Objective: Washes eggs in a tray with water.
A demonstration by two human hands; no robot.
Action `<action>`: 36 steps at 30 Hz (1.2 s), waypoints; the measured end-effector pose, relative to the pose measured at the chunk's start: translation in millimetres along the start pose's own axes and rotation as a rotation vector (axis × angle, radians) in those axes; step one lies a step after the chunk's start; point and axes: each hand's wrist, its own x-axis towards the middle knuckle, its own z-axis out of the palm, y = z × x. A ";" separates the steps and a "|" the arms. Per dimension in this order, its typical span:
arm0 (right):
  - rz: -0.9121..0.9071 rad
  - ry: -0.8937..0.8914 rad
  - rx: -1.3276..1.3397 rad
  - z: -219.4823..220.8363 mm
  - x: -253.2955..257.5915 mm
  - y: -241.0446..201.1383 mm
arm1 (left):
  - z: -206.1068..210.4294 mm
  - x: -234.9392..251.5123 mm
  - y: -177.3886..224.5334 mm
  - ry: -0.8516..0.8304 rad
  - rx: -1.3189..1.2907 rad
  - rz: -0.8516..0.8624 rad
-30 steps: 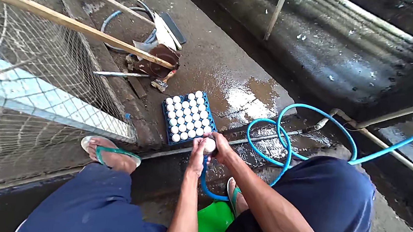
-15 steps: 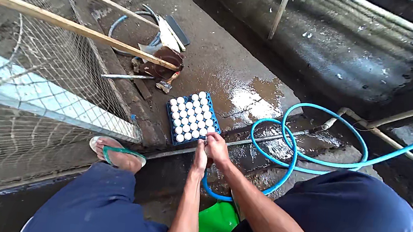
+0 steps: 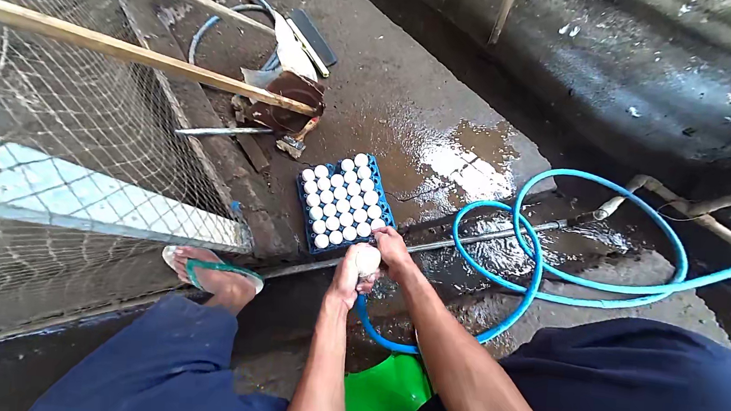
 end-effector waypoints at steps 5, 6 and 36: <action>0.191 -0.526 0.044 -20.0 10.8 51.9 | -28.8 25.4 -0.4 -0.106 -0.085 0.052; 0.211 -0.661 0.077 -21.9 9.6 62.0 | -35.7 30.4 -3.1 -0.124 -0.120 0.072; 0.316 -0.661 0.206 17.8 81.0 92.2 | -146.6 297.3 117.4 0.585 1.252 0.386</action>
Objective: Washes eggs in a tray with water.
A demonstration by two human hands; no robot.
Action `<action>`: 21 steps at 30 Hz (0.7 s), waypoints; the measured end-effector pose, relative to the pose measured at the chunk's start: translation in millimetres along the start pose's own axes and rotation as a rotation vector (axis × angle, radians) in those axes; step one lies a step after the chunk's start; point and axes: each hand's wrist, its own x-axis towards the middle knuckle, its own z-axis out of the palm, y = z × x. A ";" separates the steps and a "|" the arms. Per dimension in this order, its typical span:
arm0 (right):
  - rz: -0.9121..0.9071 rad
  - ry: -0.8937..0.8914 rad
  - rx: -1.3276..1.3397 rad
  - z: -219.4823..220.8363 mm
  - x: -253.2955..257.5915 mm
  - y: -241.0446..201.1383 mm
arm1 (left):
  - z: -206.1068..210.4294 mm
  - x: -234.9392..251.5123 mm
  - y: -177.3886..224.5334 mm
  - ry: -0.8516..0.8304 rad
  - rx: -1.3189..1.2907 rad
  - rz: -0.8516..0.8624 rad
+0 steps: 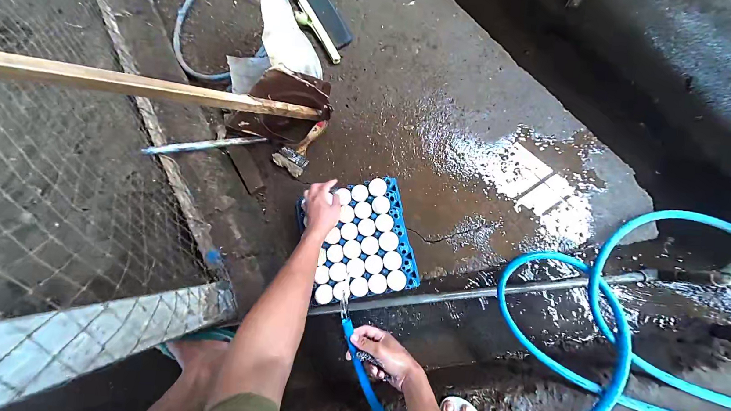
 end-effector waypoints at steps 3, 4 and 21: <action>0.002 -0.014 -0.021 0.7 -0.7 -1.6 | -17.5 -20.7 -10.0 -0.036 0.090 -0.145; 0.003 -0.012 -0.023 1.5 -1.4 -1.3 | -18.8 -25.3 -14.0 -0.100 0.158 -0.161; -0.018 0.009 -0.057 6.5 -5.0 -1.6 | -39.9 -103.6 -10.6 0.038 -0.469 -0.170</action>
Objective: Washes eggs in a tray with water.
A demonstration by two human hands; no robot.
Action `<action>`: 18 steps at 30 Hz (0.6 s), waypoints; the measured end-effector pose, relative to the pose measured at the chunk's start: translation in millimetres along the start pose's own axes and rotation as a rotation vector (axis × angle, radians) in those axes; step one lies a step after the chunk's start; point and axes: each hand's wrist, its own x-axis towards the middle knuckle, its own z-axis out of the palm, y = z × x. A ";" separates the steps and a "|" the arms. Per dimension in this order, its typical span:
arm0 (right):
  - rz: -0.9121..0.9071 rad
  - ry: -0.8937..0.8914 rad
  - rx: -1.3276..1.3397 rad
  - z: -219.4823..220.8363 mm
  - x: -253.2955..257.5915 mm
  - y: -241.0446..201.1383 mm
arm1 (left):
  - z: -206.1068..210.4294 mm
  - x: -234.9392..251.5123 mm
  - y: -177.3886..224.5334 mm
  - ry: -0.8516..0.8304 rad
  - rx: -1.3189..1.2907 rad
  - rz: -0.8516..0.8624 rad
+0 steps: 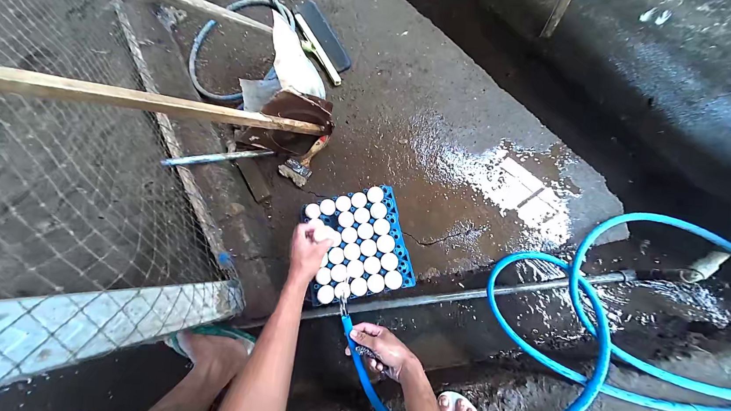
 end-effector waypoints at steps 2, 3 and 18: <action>0.006 -0.012 -0.042 2.5 -0.5 -2.4 | 1.4 -46.6 -11.1 -0.033 -0.383 -0.132; 0.009 -0.021 -0.073 4.8 -1.1 -3.2 | 2.5 -69.3 -17.4 -0.048 -0.526 -0.204; -0.503 0.560 -0.242 68.3 -84.6 -40.5 | 13.7 -238.6 52.7 -0.126 -0.523 -0.265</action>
